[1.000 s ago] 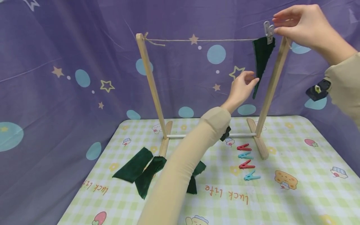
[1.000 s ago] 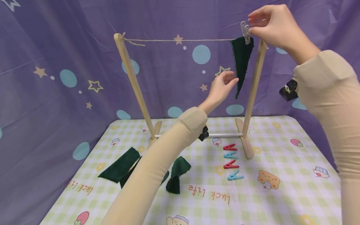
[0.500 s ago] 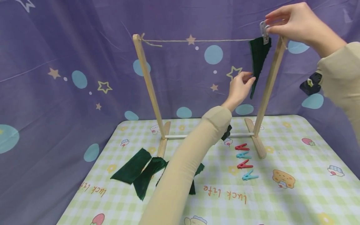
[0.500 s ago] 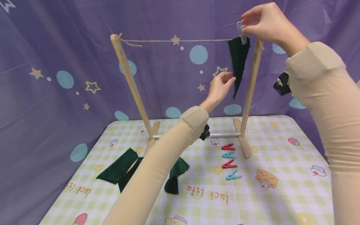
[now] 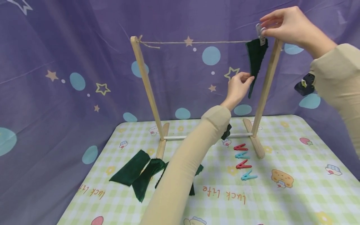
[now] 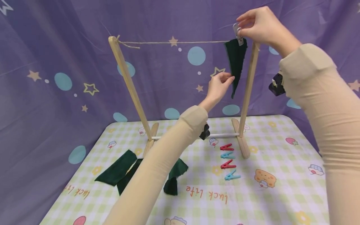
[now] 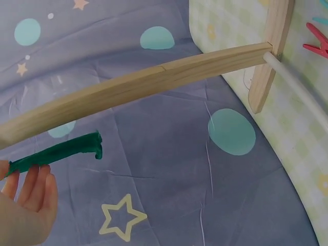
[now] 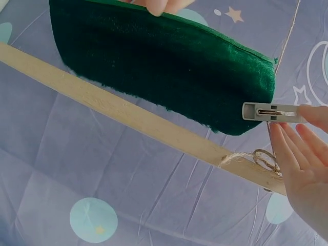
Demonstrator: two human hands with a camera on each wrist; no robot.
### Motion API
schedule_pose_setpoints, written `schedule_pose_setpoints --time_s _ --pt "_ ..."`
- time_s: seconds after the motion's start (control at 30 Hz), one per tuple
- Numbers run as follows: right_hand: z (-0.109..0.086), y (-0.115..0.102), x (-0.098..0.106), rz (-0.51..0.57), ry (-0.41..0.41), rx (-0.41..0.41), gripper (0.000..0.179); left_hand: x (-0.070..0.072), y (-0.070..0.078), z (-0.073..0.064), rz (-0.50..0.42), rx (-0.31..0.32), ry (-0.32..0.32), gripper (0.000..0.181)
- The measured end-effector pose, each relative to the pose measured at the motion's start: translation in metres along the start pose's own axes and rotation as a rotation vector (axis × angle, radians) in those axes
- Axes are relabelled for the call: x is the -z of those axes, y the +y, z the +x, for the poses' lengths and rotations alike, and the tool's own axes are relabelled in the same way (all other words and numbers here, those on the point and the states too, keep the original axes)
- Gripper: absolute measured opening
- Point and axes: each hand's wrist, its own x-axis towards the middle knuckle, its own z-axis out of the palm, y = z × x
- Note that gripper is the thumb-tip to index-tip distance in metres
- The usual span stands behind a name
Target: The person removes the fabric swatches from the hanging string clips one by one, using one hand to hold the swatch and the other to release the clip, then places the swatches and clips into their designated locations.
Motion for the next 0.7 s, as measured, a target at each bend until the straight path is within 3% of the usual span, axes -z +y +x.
schedule_pose_setpoints --time_s 0.27,0.47,0.7 --pt "-0.002 -0.002 -0.001 0.003 0.003 -0.01 0.046 -0.001 0.004 -0.001 -0.001 -0.008 0.02 0.019" --pt "-0.005 -0.005 0.003 0.04 0.003 -0.022 0.049 0.005 0.006 -0.005 -0.058 0.026 0.038 0.02" --pt "-0.009 -0.004 0.005 0.052 0.013 -0.025 0.048 0.012 0.004 -0.006 -0.068 0.024 0.06 0.02"
